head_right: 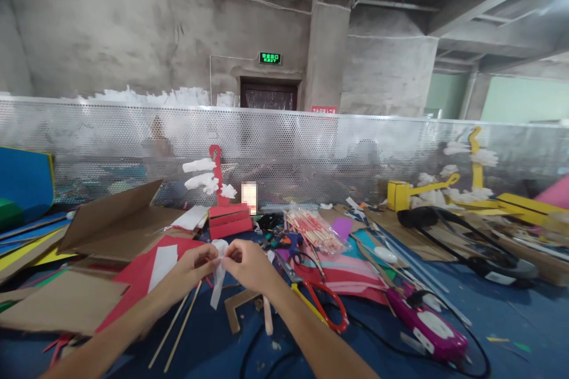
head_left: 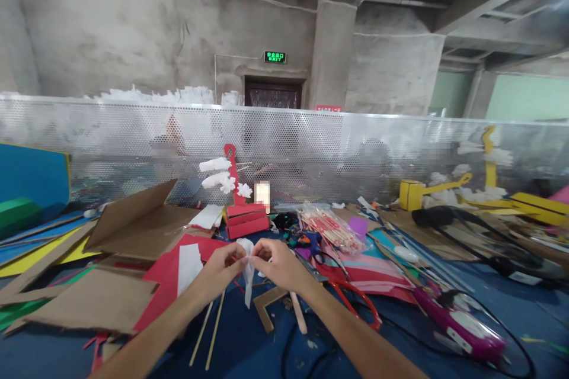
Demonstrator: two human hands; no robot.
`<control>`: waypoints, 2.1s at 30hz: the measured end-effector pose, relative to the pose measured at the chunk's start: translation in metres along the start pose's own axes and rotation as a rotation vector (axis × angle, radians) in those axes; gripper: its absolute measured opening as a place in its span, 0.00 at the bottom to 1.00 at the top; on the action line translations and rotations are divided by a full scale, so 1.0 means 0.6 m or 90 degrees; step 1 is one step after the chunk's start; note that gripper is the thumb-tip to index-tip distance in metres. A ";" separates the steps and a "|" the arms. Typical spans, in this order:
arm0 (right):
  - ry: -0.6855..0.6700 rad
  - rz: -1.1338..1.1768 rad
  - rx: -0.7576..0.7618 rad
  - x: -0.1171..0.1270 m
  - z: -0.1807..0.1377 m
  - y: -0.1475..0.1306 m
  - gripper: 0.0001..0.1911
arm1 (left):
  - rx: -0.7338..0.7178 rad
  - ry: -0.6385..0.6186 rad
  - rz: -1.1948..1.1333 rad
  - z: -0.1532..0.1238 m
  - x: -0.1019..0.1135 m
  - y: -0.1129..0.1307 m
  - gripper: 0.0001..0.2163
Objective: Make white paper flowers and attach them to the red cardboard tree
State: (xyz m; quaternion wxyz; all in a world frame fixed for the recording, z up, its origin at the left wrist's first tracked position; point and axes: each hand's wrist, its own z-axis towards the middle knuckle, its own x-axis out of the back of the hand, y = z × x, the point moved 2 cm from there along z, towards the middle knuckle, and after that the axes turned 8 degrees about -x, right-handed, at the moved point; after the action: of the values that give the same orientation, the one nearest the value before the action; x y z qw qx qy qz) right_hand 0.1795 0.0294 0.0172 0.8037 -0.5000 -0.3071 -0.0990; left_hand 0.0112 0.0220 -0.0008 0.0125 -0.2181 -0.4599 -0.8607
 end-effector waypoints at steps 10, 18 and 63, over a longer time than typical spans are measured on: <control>-0.008 0.023 0.013 -0.002 0.002 0.004 0.08 | -0.003 0.000 -0.035 -0.003 -0.002 0.004 0.13; -0.054 0.215 0.006 -0.004 0.008 0.011 0.09 | -0.008 -0.024 -0.135 -0.003 -0.006 0.010 0.11; -0.039 0.211 -0.021 0.015 0.017 0.016 0.09 | 0.076 0.102 -0.159 0.000 0.008 -0.014 0.21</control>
State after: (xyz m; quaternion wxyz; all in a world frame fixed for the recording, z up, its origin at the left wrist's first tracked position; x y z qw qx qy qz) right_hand 0.1873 0.0439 0.0189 0.7910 -0.5597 -0.2429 0.0452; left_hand 0.0050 0.0275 -0.0056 -0.0450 -0.0890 -0.5314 -0.8412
